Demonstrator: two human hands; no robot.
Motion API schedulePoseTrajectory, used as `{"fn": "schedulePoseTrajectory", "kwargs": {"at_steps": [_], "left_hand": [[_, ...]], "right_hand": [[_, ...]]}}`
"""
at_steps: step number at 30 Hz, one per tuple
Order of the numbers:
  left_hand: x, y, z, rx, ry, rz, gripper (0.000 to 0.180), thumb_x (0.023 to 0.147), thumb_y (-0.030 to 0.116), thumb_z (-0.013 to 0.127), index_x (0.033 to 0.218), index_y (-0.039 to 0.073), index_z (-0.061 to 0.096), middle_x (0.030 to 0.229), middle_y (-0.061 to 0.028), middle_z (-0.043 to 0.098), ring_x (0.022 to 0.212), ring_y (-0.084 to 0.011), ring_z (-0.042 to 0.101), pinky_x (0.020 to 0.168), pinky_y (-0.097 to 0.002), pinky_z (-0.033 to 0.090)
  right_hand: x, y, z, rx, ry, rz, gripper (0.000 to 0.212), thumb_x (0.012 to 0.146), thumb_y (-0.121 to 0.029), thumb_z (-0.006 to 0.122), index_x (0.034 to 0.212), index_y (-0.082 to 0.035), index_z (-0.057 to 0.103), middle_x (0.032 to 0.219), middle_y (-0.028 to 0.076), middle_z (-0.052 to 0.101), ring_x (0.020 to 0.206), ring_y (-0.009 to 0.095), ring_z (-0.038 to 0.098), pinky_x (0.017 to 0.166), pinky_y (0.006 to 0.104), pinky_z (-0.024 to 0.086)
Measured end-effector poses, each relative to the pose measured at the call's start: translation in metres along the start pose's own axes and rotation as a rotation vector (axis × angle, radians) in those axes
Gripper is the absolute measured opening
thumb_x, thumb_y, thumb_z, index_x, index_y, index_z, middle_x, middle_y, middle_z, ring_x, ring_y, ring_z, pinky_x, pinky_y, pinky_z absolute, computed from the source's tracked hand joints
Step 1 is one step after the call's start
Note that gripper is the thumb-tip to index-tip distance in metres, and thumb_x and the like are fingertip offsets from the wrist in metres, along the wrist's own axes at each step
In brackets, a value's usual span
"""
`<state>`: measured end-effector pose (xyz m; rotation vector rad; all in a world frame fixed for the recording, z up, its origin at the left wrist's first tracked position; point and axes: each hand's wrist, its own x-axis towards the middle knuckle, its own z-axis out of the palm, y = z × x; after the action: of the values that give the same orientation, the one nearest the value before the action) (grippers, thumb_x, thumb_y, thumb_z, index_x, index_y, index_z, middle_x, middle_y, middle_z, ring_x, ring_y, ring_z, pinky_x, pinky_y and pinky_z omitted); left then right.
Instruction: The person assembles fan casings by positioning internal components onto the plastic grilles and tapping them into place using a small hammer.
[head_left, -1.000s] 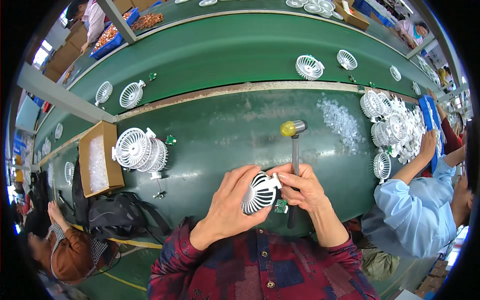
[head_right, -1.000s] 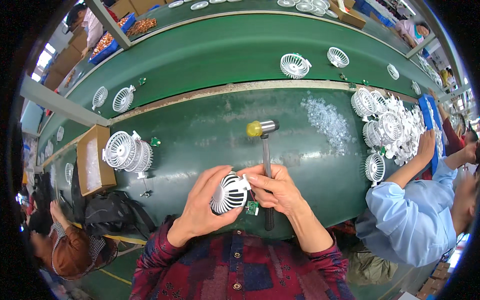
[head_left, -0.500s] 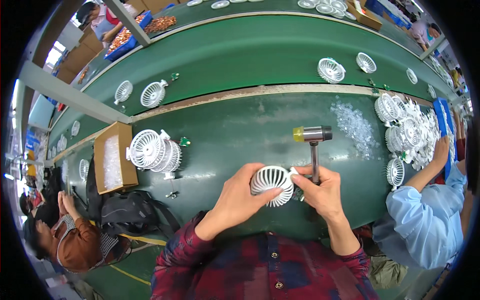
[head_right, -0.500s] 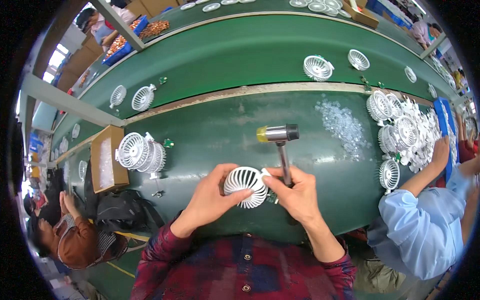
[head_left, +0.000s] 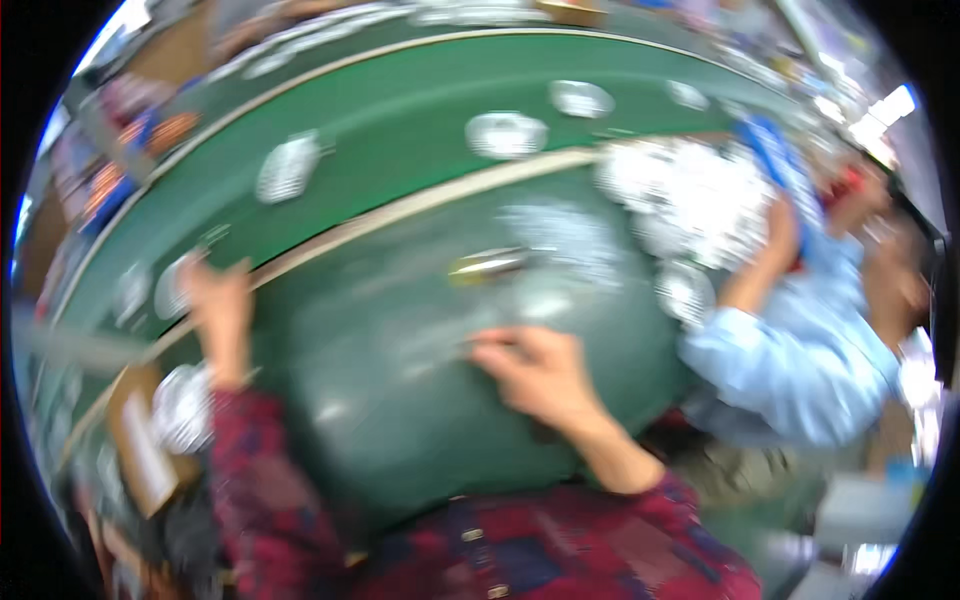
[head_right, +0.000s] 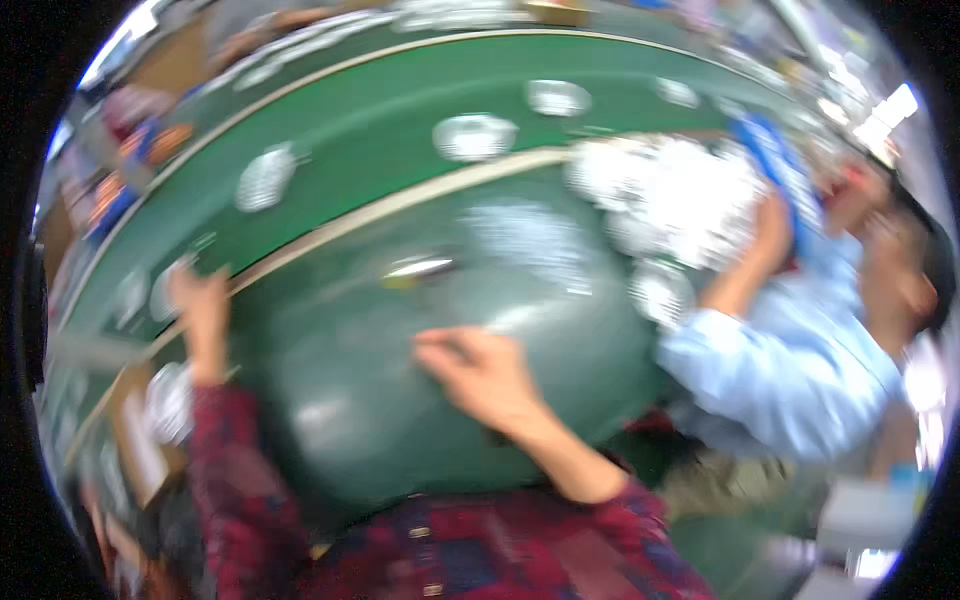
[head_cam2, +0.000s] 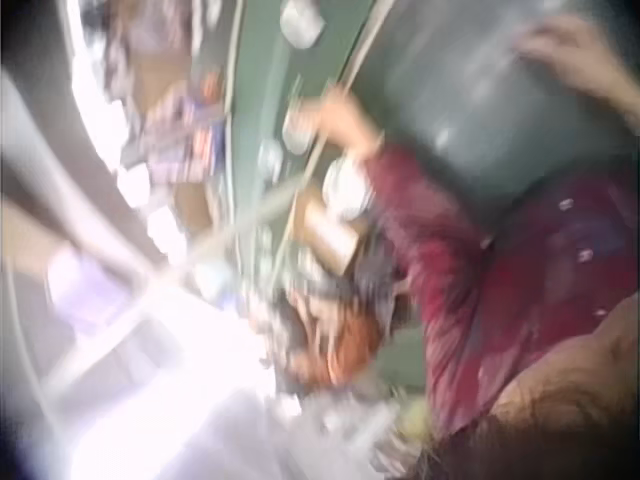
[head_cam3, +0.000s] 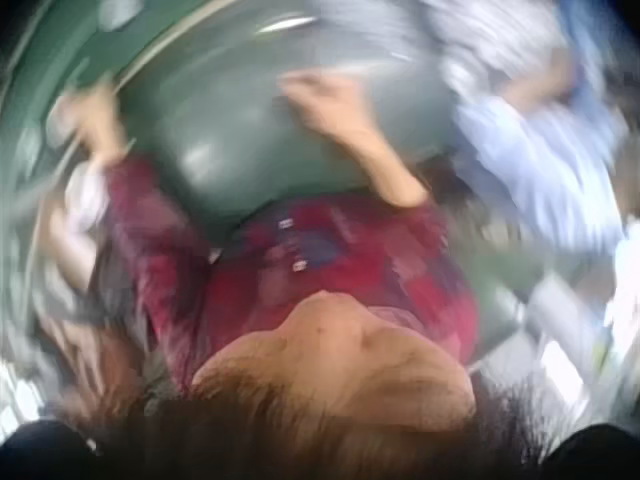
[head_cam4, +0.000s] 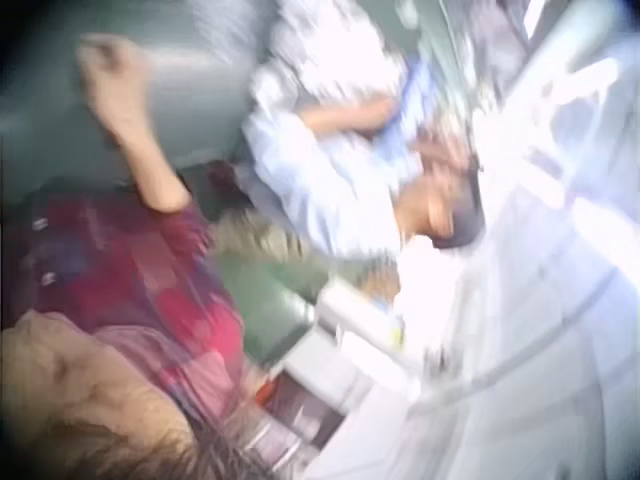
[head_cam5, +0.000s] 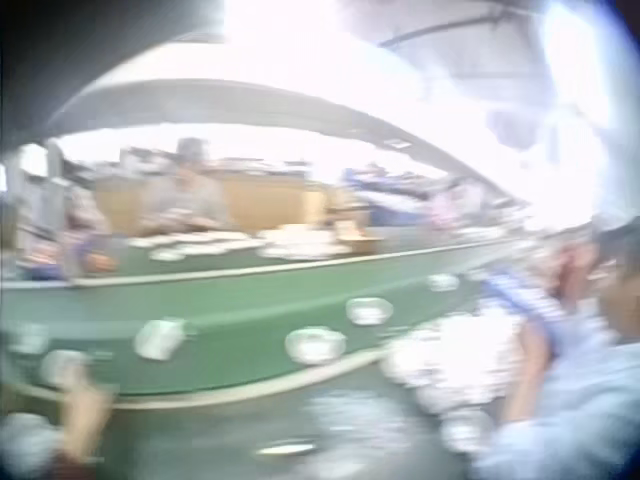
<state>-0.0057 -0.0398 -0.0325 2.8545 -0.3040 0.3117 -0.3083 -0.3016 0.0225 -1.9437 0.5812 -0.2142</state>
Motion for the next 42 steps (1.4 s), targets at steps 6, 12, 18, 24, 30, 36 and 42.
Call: {"fn": "schedulePoseTrajectory", "kwargs": {"at_steps": [6,12,18,24,30,36,42], "left_hand": [[0.052,-0.101,0.07,-0.575,0.233,-0.258,0.069,0.076,0.011,0.068,0.136,-0.012,0.042,0.125,-0.0243,0.058,0.118,-0.0314,0.056,0.1,-0.0352,0.041],[0.055,-0.1,0.068,-0.522,0.216,-0.251,0.063,0.077,0.014,0.065,0.132,-0.011,0.047,0.128,-0.0254,0.058,0.118,-0.0313,0.057,0.099,-0.036,0.042],[-0.017,-0.036,0.015,-0.767,0.206,-0.124,0.043,0.086,0.001,0.058,0.128,-0.004,0.055,0.116,-0.0123,0.058,0.105,-0.0229,0.058,0.092,-0.0298,0.045],[-0.143,0.063,-0.099,-0.533,0.093,0.456,0.018,0.079,-0.004,0.061,0.095,0.004,0.061,0.099,-0.0109,0.054,0.095,-0.0259,0.055,0.087,-0.0343,0.044],[-0.2,0.122,-0.128,-0.766,-0.115,0.571,0.025,0.071,-0.012,0.061,0.091,0.003,0.064,0.093,-0.012,0.054,0.084,-0.0289,0.055,0.07,-0.0363,0.046],[-0.205,0.096,-0.122,-0.669,-0.131,0.72,0.035,0.071,-0.013,0.059,0.102,0.001,0.065,0.103,-0.014,0.058,0.086,-0.0274,0.055,0.066,-0.0344,0.048],[-0.218,0.092,-0.13,-1.231,-0.309,0.133,0.056,0.089,0.004,0.058,0.141,-0.002,0.036,0.117,-0.018,0.06,0.073,-0.0165,0.061,0.055,-0.0256,0.051]], "right_hand": [[0.0,0.005,0.017,0.445,-0.232,0.018,0.027,0.094,-0.023,0.062,0.111,-0.002,0.066,0.081,0.002,0.069,0.058,0.005,0.051,0.052,0.0253,0.043],[-0.013,-0.004,-0.001,0.469,-0.27,0.061,0.022,0.094,-0.02,0.06,0.098,0.0,0.066,0.072,0.003,0.067,0.058,0.007,0.051,0.053,0.0272,0.041],[-0.005,-0.003,-0.006,0.548,-0.322,0.11,0.027,0.096,-0.022,0.06,0.11,0.0,0.064,0.074,0.001,0.067,0.048,0.004,0.044,0.043,0.023,0.035],[0.016,-0.004,0.016,0.519,-0.204,-0.072,0.03,0.095,-0.022,0.061,0.116,0.0,0.063,0.085,0.005,0.072,0.043,0.003,0.043,0.038,0.0215,0.034],[-0.005,-0.039,-0.015,0.547,-0.464,0.175,0.041,0.096,-0.021,0.059,0.129,0.002,0.053,0.06,-0.002,0.052,0.038,0.003,0.037,0.033,0.0214,0.029],[-0.002,-0.037,0.002,0.654,-0.563,0.137,0.039,0.097,-0.021,0.058,0.128,0.003,0.053,0.059,-0.003,0.049,0.036,0.002,0.032,0.031,0.0205,0.027],[-0.001,-0.031,0.002,0.81,-0.536,0.176,0.037,0.097,-0.023,0.059,0.123,0.004,0.056,0.059,-0.001,0.051,0.035,0.002,0.032,0.029,0.0206,0.027]]}}
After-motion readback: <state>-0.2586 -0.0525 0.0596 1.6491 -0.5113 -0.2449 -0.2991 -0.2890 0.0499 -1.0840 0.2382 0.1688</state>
